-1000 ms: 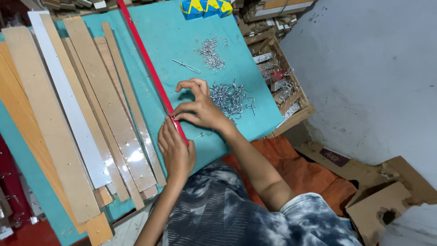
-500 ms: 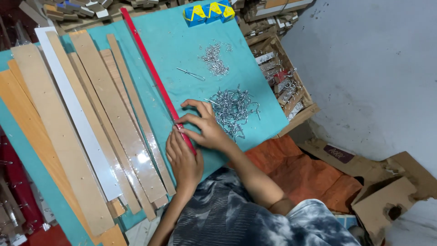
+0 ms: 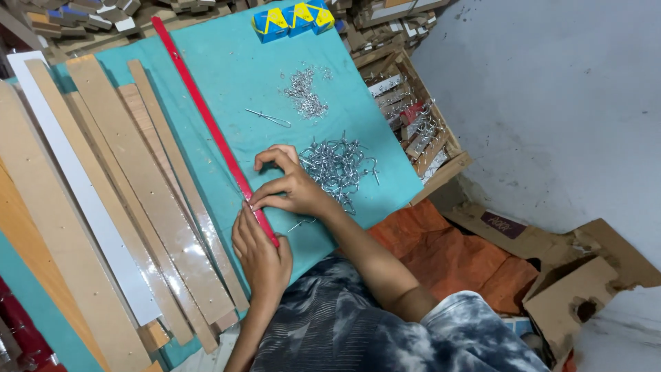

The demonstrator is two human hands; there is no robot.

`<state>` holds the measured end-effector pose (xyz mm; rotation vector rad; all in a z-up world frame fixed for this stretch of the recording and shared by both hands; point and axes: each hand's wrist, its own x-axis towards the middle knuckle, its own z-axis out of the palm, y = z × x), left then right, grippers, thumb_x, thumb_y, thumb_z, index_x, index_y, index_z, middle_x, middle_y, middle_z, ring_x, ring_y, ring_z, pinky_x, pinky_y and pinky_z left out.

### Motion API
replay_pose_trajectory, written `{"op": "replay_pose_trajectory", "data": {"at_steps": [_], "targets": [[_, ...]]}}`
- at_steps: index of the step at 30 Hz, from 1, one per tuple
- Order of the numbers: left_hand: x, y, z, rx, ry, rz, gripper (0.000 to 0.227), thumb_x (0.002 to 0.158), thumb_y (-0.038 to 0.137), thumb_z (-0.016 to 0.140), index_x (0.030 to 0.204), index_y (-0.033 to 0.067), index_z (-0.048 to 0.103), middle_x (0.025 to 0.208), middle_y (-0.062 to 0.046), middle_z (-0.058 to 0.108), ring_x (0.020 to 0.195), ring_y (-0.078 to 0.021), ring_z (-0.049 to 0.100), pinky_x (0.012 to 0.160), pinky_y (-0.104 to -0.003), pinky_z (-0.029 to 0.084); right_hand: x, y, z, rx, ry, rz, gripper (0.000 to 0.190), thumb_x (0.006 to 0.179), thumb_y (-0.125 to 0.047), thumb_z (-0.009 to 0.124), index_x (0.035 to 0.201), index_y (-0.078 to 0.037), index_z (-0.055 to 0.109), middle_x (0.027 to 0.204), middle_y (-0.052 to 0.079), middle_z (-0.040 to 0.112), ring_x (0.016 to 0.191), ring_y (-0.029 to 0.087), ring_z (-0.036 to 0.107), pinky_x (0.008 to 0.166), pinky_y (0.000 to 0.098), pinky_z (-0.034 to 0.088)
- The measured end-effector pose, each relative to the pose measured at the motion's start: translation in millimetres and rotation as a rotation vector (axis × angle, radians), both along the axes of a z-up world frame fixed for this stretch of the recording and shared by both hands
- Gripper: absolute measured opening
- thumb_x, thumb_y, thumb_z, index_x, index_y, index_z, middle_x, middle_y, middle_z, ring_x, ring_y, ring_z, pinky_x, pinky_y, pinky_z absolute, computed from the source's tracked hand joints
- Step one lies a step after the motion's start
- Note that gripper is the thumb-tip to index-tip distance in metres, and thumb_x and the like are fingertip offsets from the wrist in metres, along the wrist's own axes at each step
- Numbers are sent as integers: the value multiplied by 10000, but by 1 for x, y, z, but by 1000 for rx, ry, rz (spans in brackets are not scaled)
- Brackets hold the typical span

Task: Assembling metal hooks onto base strips and placing the finished items into a box.

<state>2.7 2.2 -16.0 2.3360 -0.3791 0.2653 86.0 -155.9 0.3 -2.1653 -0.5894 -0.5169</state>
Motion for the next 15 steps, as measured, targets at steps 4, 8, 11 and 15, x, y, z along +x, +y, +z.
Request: {"op": "replay_pose_trajectory", "data": {"at_steps": [4, 8, 11, 15], "targets": [[1, 4, -6, -35, 23, 10, 787, 799, 61, 586, 1530, -102, 346, 1504, -261, 423, 1406, -421, 378, 1126, -542, 299, -7, 0, 19, -28, 9, 39, 161, 883, -417, 799, 983, -291, 798, 1259, 18, 578, 1237, 276, 495, 1124, 433, 378], [-2, 9, -12, -275, 162, -21, 709, 932, 126, 526, 1573, -50, 276, 1510, -284, 436, 1387, -463, 373, 1129, -573, 318, -17, -37, 42, -100, 125, 62, 305, 975, -320, 731, 1242, -174, 705, 1214, 40, 629, 1113, 212, 635, 952, 375, 458], [-4, 9, -5, -470, 222, -9, 748, 979, 158, 553, 1607, 14, 173, 1567, -272, 362, 1258, -383, 476, 991, -472, 439, -15, -82, 48, -81, 172, -104, 228, 1012, -268, 676, 1206, -161, 727, 1149, 38, 688, 1129, 239, 634, 994, 407, 467], [-5, -1, 3, -761, 398, 59, 840, 980, 72, 536, 1675, 102, 65, 1227, -132, 587, 885, -191, 609, 819, -304, 551, -7, -142, 30, -218, 397, -8, 288, 1042, -222, 577, 1198, -50, 747, 1244, 112, 683, 1109, 286, 681, 976, 426, 529]]}}
